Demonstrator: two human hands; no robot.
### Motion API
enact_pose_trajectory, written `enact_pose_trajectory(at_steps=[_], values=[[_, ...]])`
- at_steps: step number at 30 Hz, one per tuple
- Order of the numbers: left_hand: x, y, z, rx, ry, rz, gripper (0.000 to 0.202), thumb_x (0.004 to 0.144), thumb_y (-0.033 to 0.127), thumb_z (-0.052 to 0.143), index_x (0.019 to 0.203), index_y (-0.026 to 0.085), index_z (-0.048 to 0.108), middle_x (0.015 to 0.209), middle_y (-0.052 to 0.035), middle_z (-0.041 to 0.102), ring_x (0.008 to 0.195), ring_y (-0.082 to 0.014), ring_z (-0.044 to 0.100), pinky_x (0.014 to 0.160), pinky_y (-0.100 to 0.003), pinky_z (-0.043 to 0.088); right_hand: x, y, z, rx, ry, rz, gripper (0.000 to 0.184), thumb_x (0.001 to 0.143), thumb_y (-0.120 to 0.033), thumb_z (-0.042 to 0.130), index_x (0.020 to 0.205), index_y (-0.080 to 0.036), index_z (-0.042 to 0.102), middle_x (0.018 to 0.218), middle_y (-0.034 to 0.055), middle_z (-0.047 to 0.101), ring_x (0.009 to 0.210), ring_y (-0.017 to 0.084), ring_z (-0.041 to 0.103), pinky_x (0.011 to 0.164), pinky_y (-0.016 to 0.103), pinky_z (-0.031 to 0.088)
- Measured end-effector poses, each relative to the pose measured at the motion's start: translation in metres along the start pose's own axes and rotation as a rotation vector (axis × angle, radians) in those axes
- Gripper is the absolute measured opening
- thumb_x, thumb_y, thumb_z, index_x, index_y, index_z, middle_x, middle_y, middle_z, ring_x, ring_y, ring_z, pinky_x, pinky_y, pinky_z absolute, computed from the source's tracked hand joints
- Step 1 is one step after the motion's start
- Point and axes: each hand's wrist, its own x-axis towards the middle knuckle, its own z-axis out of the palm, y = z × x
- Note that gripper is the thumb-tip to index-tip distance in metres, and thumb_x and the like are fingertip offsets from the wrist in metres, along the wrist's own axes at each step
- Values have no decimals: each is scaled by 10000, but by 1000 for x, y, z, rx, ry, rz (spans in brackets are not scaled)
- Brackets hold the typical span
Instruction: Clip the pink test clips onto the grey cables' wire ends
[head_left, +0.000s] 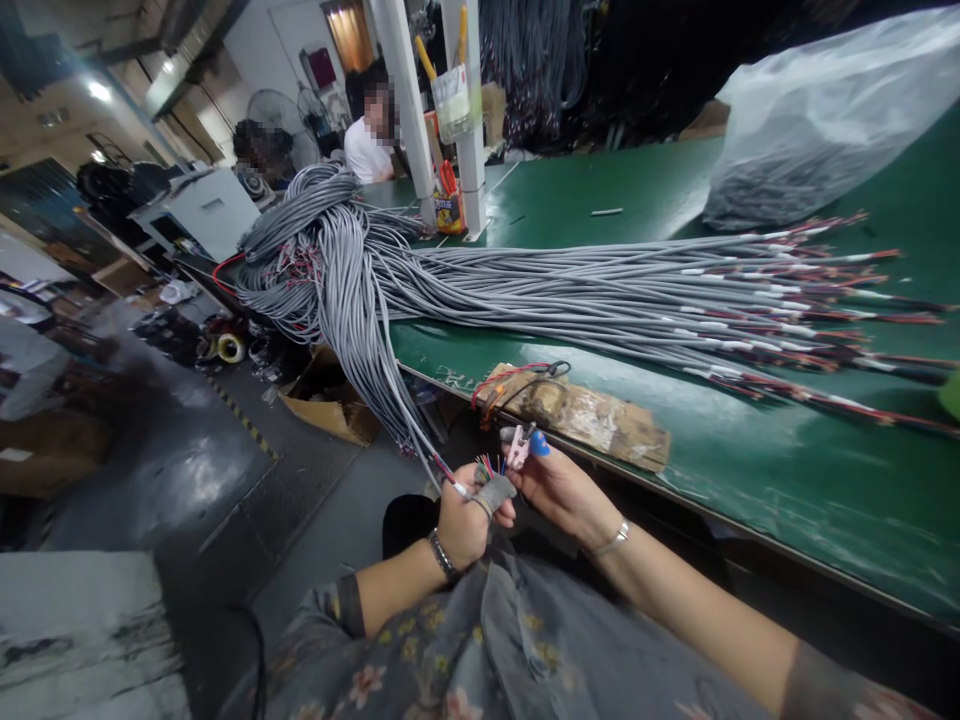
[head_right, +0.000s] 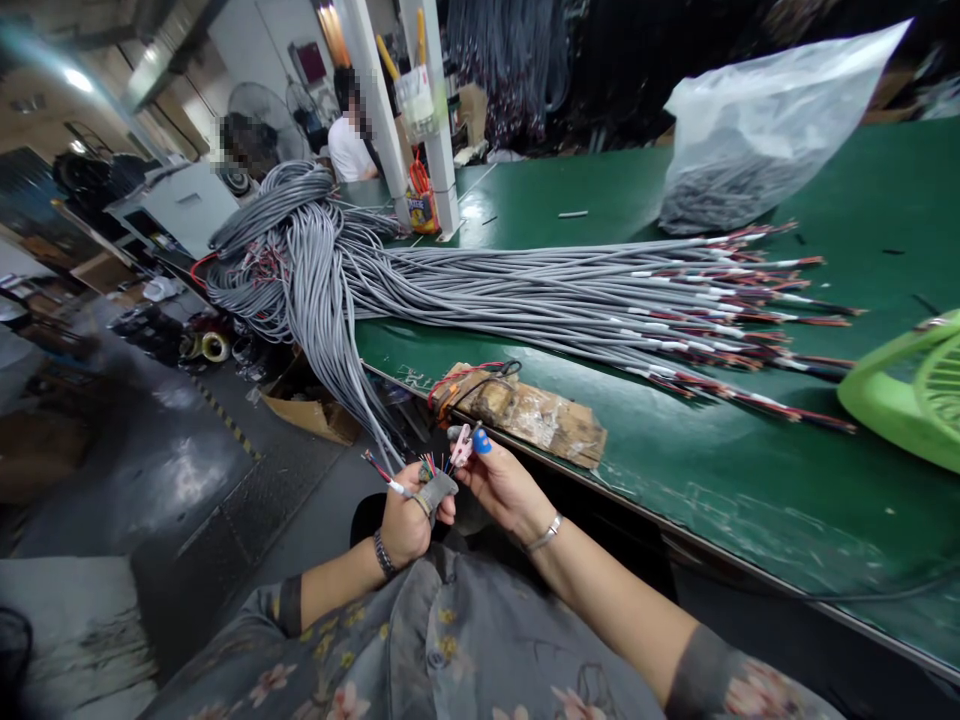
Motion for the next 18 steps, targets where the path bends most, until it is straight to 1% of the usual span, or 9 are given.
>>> enact_pose_trajectory(at_steps=[3, 7, 10, 13, 15, 18], values=[[-1, -2, -2, -2, -3, 10, 417, 591, 523, 746, 661, 145, 587, 460, 14, 578, 373, -84, 505, 374, -186, 424, -1, 0, 0, -11, -13, 8, 395, 567, -548, 804, 782, -226, 722, 713, -8, 675, 628, 126, 565, 579, 233, 469], [-4, -4, -8, 12, -18, 48, 419, 623, 545, 720, 678, 146, 603, 478, 9, 589, 381, -82, 508, 385, -186, 433, -4, -3, -1, -11, -68, 64, 471, 636, -656, 697, 823, -224, 722, 748, 12, 681, 645, 126, 580, 588, 240, 485], [-6, -1, -11, 36, -16, 97, 423, 649, 559, 700, 693, 148, 613, 492, 5, 594, 395, -83, 515, 400, -188, 442, -6, -5, 1, -12, -47, 51, 418, 642, -598, 734, 812, -215, 723, 725, 11, 671, 630, 119, 572, 565, 225, 480], [-8, 6, -9, 92, -2, 139, 417, 672, 558, 689, 689, 149, 610, 505, 3, 592, 418, -87, 529, 419, -190, 452, -8, -6, 4, -40, 19, -23, 333, 614, -500, 801, 754, -210, 719, 656, -14, 629, 583, 98, 531, 541, 204, 471], [-9, 10, -8, 147, 17, 163, 401, 689, 541, 685, 677, 151, 597, 505, 4, 585, 422, -88, 529, 425, -191, 450, -9, -6, 6, -60, 34, -45, 348, 582, -503, 818, 729, -205, 714, 627, -23, 604, 564, 90, 509, 527, 196, 467], [-8, 12, -7, 221, 37, 209, 360, 725, 499, 670, 669, 155, 580, 504, 6, 580, 423, -88, 521, 429, -192, 434, -9, -5, 8, -67, 40, -54, 403, 558, -556, 807, 701, -194, 704, 624, -16, 595, 561, 90, 497, 516, 194, 461]])
